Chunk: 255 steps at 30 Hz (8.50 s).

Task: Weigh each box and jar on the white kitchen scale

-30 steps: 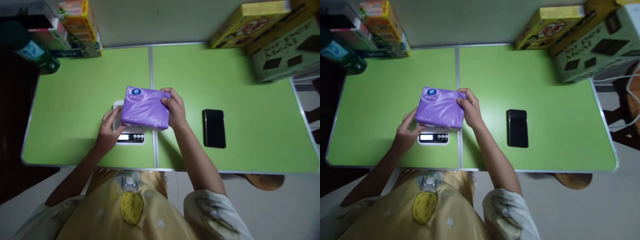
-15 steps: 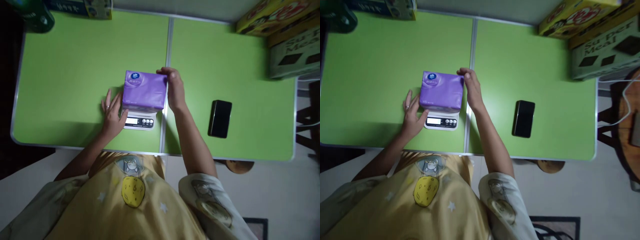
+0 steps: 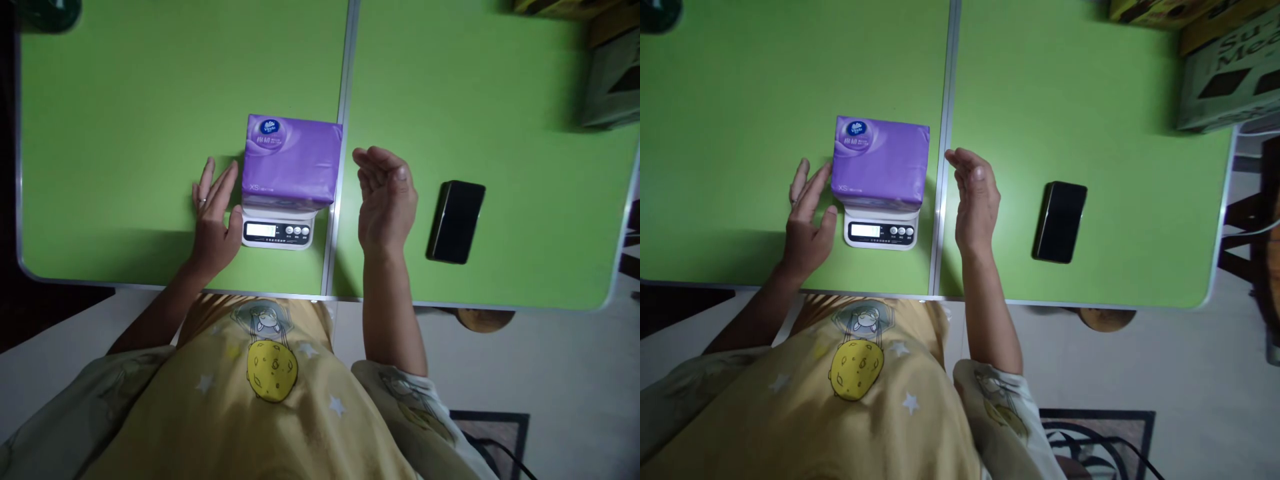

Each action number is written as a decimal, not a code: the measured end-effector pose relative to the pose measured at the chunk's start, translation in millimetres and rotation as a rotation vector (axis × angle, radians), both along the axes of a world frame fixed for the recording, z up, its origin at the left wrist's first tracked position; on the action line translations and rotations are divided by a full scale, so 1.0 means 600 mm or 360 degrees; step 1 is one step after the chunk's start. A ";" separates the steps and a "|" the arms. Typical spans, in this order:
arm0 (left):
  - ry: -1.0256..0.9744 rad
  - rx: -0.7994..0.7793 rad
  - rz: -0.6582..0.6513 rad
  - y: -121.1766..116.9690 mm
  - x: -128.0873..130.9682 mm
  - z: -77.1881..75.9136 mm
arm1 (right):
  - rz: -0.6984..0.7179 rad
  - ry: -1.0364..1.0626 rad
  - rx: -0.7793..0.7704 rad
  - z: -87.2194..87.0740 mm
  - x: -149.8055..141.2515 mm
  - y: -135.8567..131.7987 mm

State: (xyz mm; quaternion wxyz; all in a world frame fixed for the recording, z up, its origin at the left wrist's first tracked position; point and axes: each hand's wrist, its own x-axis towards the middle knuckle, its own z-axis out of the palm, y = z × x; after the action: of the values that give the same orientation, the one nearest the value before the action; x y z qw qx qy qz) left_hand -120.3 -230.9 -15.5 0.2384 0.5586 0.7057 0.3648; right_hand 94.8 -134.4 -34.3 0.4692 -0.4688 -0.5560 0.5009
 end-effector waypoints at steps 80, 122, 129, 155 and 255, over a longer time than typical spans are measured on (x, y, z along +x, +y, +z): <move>-0.0190 0.0114 -0.1598 0.478 0.534 0.033 | -0.0430 -0.0089 0.0074 0.025 0.426 0.223; -0.0167 -0.0359 -0.0561 0.116 -0.063 0.104 | 0.0816 -0.0265 0.0343 0.089 0.038 0.080; -0.0197 -0.0251 -0.0604 0.091 -0.085 0.083 | 0.0997 -0.0456 0.0281 0.084 0.020 0.088; -0.0403 -0.0268 -0.0689 0.100 -0.090 0.088 | 0.0987 -0.0695 0.0265 0.078 0.020 0.080; 0.0539 0.0345 -0.1075 0.390 0.167 0.166 | 0.0369 -0.0850 0.0636 0.123 0.292 0.276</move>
State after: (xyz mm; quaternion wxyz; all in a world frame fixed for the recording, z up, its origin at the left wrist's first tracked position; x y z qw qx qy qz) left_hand -20.1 3.1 84.0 0.1648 0.8336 0.4688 0.2410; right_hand 270.3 31.4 39.5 0.3296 -0.4160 -0.7957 0.2919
